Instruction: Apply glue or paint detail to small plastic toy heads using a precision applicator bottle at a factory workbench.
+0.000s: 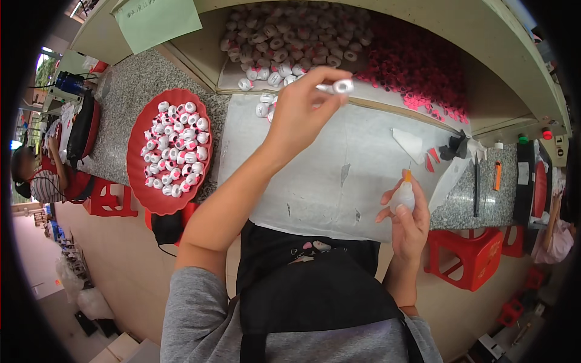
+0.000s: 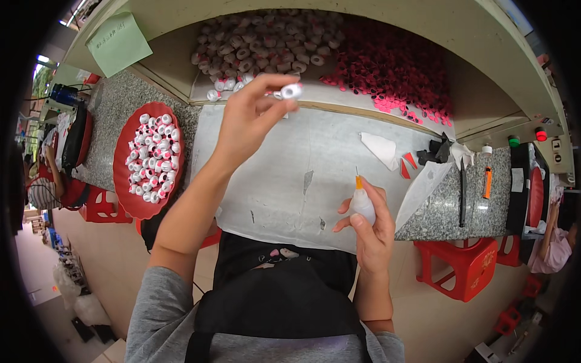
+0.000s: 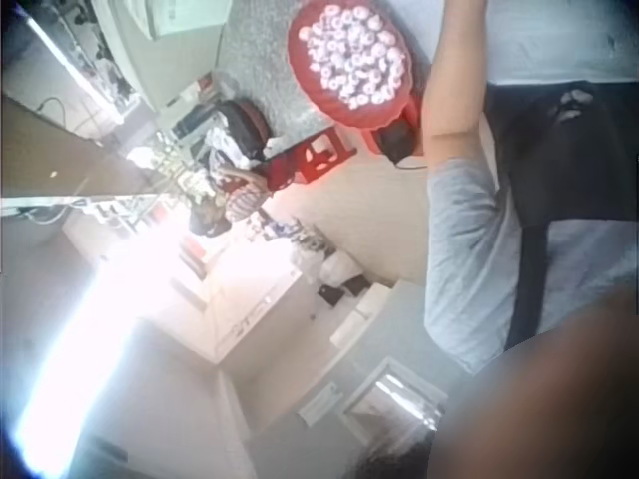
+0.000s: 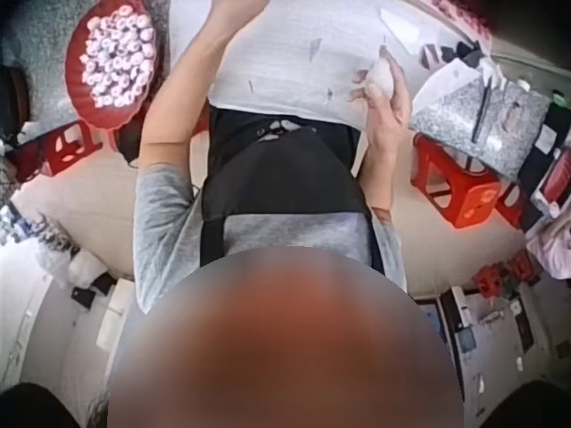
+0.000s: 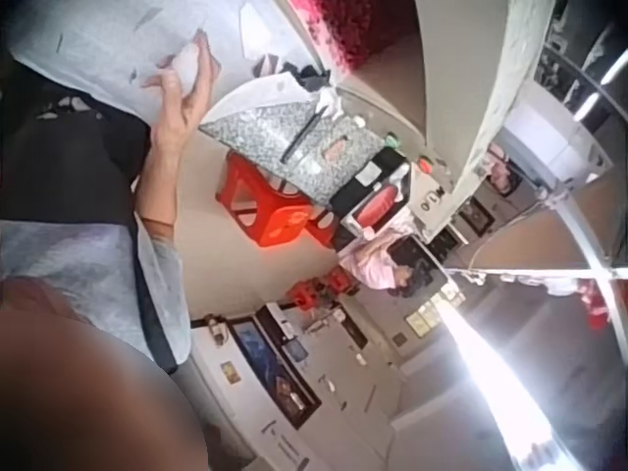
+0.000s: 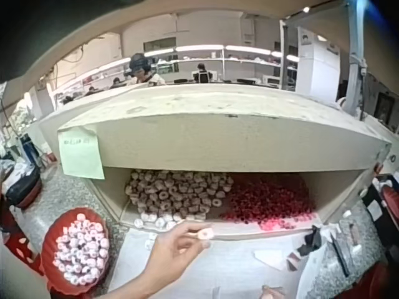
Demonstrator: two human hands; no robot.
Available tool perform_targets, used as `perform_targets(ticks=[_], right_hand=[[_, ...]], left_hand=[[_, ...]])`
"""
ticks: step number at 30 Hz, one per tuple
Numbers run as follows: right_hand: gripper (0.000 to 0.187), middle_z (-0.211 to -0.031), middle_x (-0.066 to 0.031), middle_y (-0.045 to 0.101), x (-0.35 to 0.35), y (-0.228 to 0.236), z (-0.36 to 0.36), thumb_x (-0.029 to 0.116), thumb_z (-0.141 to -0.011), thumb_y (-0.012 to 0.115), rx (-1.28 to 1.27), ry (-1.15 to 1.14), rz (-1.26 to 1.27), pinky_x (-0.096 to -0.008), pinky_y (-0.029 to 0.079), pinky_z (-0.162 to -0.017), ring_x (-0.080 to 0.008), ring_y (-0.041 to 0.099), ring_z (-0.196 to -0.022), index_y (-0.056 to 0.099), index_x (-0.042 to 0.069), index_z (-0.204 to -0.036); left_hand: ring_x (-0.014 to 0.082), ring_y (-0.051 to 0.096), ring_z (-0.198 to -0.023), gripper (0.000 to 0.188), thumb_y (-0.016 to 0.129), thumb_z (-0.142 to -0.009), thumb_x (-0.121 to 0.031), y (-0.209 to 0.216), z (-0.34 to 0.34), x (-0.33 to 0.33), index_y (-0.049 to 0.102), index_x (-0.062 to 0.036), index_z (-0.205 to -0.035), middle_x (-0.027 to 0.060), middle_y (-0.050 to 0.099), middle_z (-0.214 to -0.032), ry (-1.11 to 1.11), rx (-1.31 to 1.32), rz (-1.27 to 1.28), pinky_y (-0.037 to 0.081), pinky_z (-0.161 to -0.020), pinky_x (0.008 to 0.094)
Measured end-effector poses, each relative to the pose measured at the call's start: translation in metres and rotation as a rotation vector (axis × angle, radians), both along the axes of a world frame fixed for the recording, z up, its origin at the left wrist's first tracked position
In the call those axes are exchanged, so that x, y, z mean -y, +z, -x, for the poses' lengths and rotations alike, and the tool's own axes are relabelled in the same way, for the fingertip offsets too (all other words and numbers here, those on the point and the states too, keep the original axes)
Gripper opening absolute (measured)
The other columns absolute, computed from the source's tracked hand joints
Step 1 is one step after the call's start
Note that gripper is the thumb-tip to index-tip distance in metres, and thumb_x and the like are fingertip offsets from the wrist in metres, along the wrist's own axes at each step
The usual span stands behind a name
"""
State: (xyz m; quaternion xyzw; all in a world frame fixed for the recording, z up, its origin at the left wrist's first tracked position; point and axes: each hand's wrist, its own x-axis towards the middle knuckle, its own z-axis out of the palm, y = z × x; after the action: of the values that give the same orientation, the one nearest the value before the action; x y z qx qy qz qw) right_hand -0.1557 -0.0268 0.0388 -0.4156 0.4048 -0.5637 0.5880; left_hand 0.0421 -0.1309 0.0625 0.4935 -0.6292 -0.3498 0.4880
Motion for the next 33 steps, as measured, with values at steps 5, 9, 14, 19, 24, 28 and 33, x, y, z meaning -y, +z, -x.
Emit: perform_targets(ticks=[5, 9, 14, 19, 24, 28, 33], right_hand=[[0.039, -0.096, -0.0116, 0.043, 0.008, 0.007, -0.004, 0.004, -0.073, 0.047, 0.001, 0.029, 0.068, -0.0242, 0.044, -0.045, -0.0194, 0.049, -0.068, 0.037, -0.001, -0.11], [0.031, -0.09, -0.0081, 0.041, 0.012, 0.024, -0.017, 0.004, -0.067, 0.057, 0.161, 0.004, 0.192, -0.0196, 0.041, -0.049, -0.0148, 0.046, -0.07, 0.04, 0.004, -0.093], [0.037, -0.086, -0.007, 0.039, 0.008, 0.037, -0.035, 0.005, -0.059, 0.063, 0.254, -0.194, 0.229, -0.0193, 0.038, -0.056, -0.0109, 0.041, -0.069, 0.041, 0.006, -0.089], [0.031, -0.081, -0.004, 0.034, 0.004, 0.037, -0.042, 0.018, -0.069, 0.058, -0.041, -0.153, 0.602, -0.0206, 0.034, -0.059, -0.0116, 0.035, -0.067, 0.04, 0.005, -0.09], [0.041, -0.073, -0.0028, 0.036, 0.0, 0.036, -0.049, 0.035, -0.065, 0.063, -0.274, -0.239, 0.754, -0.0171, 0.031, -0.046, -0.0083, 0.036, -0.058, 0.039, 0.008, -0.083], [0.04, -0.073, -0.0025, 0.038, -0.002, 0.038, -0.049, 0.032, -0.063, 0.065, -0.35, -0.19, 0.785, -0.0172, 0.03, -0.043, -0.0077, 0.035, -0.055, 0.04, 0.008, -0.081], [0.045, -0.08, -0.005, 0.043, -0.002, 0.041, -0.043, 0.015, -0.054, 0.074, -0.296, -0.05, 0.763, -0.0212, 0.043, -0.048, -0.0121, 0.045, -0.058, 0.04, 0.008, -0.083]], left_hand=[[0.0131, 0.052, -0.082, 0.025, 0.051, -0.073, 0.001, -0.014, -0.003, -0.058, 0.05, 0.0014, -0.097, 0.0074, 0.051, -0.095, -0.188, -0.709, -0.337, 0.043, -0.077, 0.0315], [0.0146, 0.05, -0.087, 0.024, 0.053, -0.073, -0.001, -0.025, 0.004, -0.084, 0.05, 0.0008, -0.097, 0.0093, 0.052, -0.094, -0.131, -0.877, -0.391, 0.042, -0.079, 0.033], [0.0158, 0.049, -0.091, 0.034, 0.052, -0.072, 0.001, -0.025, 0.004, -0.101, 0.042, 0.0004, -0.104, 0.0119, 0.05, -0.099, -0.108, -0.91, -0.286, 0.042, -0.079, 0.0338], [0.0165, 0.049, -0.092, 0.033, 0.053, -0.07, 0.003, -0.023, 0.002, -0.105, 0.043, 0.0007, -0.101, 0.0133, 0.05, -0.099, -0.137, -0.903, -0.266, 0.039, -0.081, 0.0302], [0.0172, 0.049, -0.092, 0.034, 0.054, -0.069, 0.003, -0.021, 0.001, -0.109, 0.043, 0.001, -0.102, 0.0137, 0.05, -0.098, -0.185, -0.924, -0.309, 0.038, -0.081, 0.0288], [0.0177, 0.049, -0.092, 0.035, 0.054, -0.069, 0.003, -0.019, 0.002, -0.108, 0.043, 0.0009, -0.102, 0.0143, 0.051, -0.098, -0.204, -0.943, -0.306, 0.039, -0.081, 0.0289], [0.0179, 0.049, -0.092, 0.034, 0.054, -0.069, 0.003, -0.021, 0.003, -0.106, 0.043, 0.001, -0.102, 0.0147, 0.05, -0.098, -0.217, -0.937, -0.288, 0.039, -0.08, 0.0289]])
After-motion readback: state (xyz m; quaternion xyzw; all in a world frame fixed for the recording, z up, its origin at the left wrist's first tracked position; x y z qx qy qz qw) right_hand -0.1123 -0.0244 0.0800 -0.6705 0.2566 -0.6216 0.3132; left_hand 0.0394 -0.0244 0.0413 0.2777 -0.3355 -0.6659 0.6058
